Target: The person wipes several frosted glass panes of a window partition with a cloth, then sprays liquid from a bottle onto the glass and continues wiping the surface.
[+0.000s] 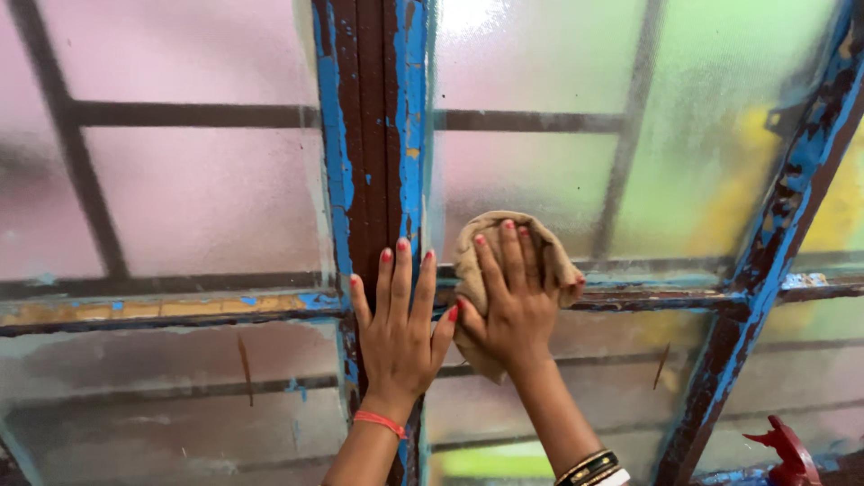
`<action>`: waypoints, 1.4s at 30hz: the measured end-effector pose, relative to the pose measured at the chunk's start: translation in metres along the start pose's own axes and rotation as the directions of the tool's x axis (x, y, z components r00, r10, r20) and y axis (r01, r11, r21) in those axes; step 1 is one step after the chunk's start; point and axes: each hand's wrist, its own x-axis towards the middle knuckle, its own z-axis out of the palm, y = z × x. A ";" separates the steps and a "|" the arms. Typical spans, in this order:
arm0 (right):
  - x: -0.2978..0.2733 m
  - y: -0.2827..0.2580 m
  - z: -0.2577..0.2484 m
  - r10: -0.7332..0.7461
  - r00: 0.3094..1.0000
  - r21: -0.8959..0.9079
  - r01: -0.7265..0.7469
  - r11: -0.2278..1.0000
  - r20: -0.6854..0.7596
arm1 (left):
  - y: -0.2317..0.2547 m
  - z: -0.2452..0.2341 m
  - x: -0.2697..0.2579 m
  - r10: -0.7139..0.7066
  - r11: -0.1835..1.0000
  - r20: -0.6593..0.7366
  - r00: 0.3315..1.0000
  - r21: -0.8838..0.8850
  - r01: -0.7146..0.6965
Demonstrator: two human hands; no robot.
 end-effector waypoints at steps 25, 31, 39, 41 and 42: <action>-0.128 0.003 0.022 0.028 0.979 0.118 -0.053 0.992 0.200 | 0.000 0.032 -0.079 -0.078 0.992 0.098 0.992 0.102 0.067; -0.172 0.035 0.021 0.268 0.944 0.056 -0.283 0.957 0.190 | 0.001 0.039 -0.086 -0.073 0.987 0.092 0.993 0.151 0.059; -0.156 -0.027 0.028 0.168 0.968 0.163 -0.199 0.966 0.186 | -0.001 0.048 -0.098 -0.029 0.977 0.061 0.998 0.213 0.016; -0.150 -0.026 0.022 0.108 0.979 0.196 -0.142 0.970 0.173 | -0.003 0.047 -0.099 -0.029 0.976 0.076 0.997 0.219 0.011; -0.148 -0.022 0.020 0.085 0.983 0.214 -0.119 0.970 0.162 | -0.002 0.048 -0.097 -0.030 0.977 0.068 0.997 0.211 0.015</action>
